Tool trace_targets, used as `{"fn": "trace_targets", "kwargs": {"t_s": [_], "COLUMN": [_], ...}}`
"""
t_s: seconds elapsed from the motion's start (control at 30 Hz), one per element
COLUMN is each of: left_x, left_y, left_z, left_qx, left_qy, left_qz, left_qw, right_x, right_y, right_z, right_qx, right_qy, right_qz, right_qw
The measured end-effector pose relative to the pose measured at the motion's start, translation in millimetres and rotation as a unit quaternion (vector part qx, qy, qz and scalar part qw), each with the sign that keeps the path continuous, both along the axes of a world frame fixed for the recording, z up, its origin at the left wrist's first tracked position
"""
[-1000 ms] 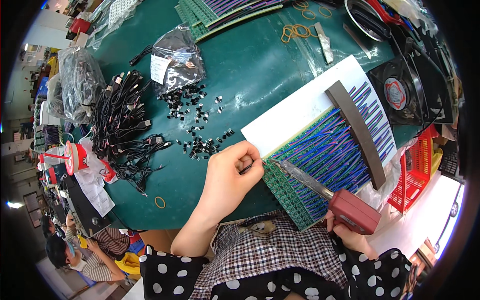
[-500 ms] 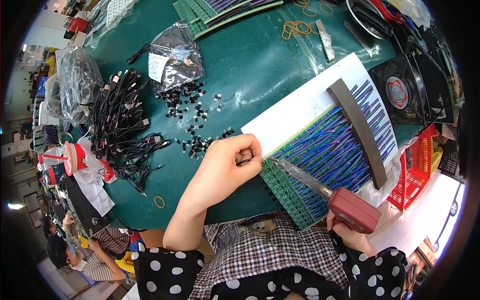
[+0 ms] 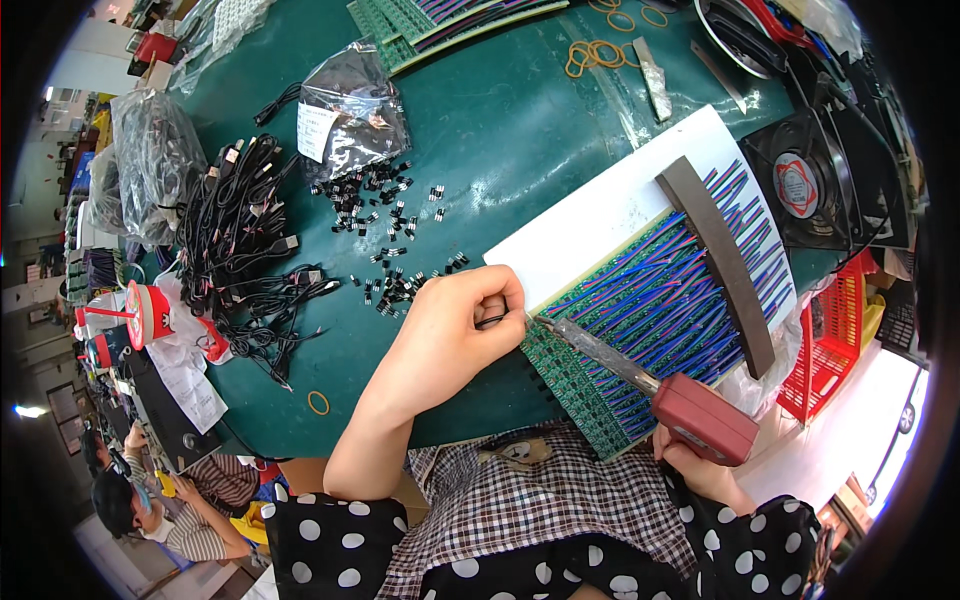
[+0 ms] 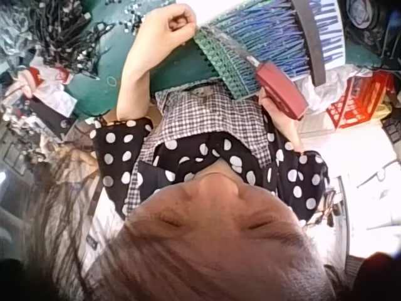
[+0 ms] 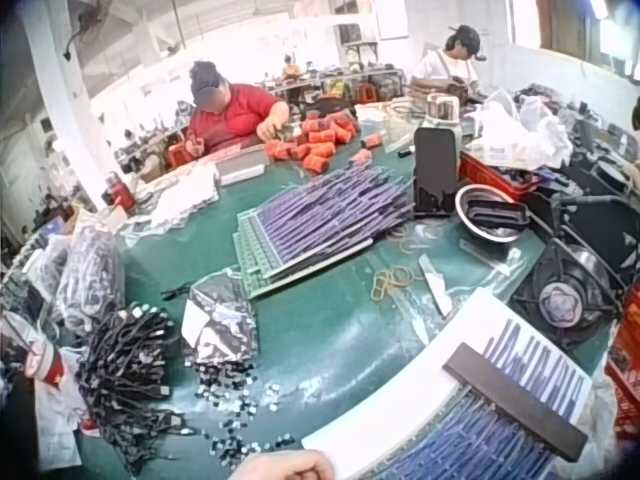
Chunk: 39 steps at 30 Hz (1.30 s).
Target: The person solders and assembles small electronic components and wires onto a green circuit board, using a soldering iron to attach the components and rubber bands to secure them.
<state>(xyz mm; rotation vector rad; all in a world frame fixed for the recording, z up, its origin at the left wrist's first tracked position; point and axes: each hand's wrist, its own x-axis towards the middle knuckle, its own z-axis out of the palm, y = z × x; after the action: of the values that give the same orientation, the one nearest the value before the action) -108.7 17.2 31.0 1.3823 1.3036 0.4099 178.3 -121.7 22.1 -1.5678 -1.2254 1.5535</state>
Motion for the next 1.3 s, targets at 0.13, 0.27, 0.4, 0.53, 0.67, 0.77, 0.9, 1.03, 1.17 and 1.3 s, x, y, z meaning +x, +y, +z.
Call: {"fn": "trace_targets", "kwargs": {"t_s": [0.13,0.27,0.4,0.53,0.67,0.77,0.9,1.03,1.17,1.3], "left_x": [1.7,2.1,1.1,1.9,0.5,0.4,4.1,10.1,22.9,25.5], "left_y": [-1.0,-0.4,-0.3,-0.6,-1.8,-3.1,-11.3,-30.2,-39.7,-42.3], "left_z": [0.3,-0.3,1.3,0.7,1.6,2.9,11.6,10.0,8.8,10.5], "left_qx": [-0.001,0.004,-0.006,-0.009,0.0,0.047,-0.002,0.034,0.146,0.148], "left_qy": [0.005,0.002,0.004,0.0,0.01,0.029,0.0,0.075,0.123,0.152], "left_qz": [0.006,0.006,0.007,0.007,0.003,-0.019,0.008,0.061,0.092,0.105], "left_qw": [1.0,1.0,1.0,1.0,1.0,0.998,1.0,0.995,0.977,0.972], "right_x": [8.0,-0.3,0.0,0.9,-2.6,0.0,1.1,2.4,4.2,-6.9], "right_y": [-5.1,4.0,2.0,7.7,8.1,3.8,1.7,1.1,-0.7,2.2], "right_z": [-7.9,3.3,0.4,3.9,7.7,7.8,7.4,4.0,6.4,12.9], "right_qx": [0.005,-0.059,-0.023,-0.078,-0.104,-0.103,-0.087,-0.062,-0.072,-0.061], "right_qy": [-0.045,0.098,0.064,0.148,0.22,0.241,0.248,0.236,0.228,0.176], "right_qz": [0.049,-0.023,0.007,-0.02,-0.06,-0.074,-0.083,-0.049,-0.045,-0.079], "right_qw": [0.998,0.993,0.998,0.986,0.968,0.962,0.961,0.969,0.97,0.979]}}
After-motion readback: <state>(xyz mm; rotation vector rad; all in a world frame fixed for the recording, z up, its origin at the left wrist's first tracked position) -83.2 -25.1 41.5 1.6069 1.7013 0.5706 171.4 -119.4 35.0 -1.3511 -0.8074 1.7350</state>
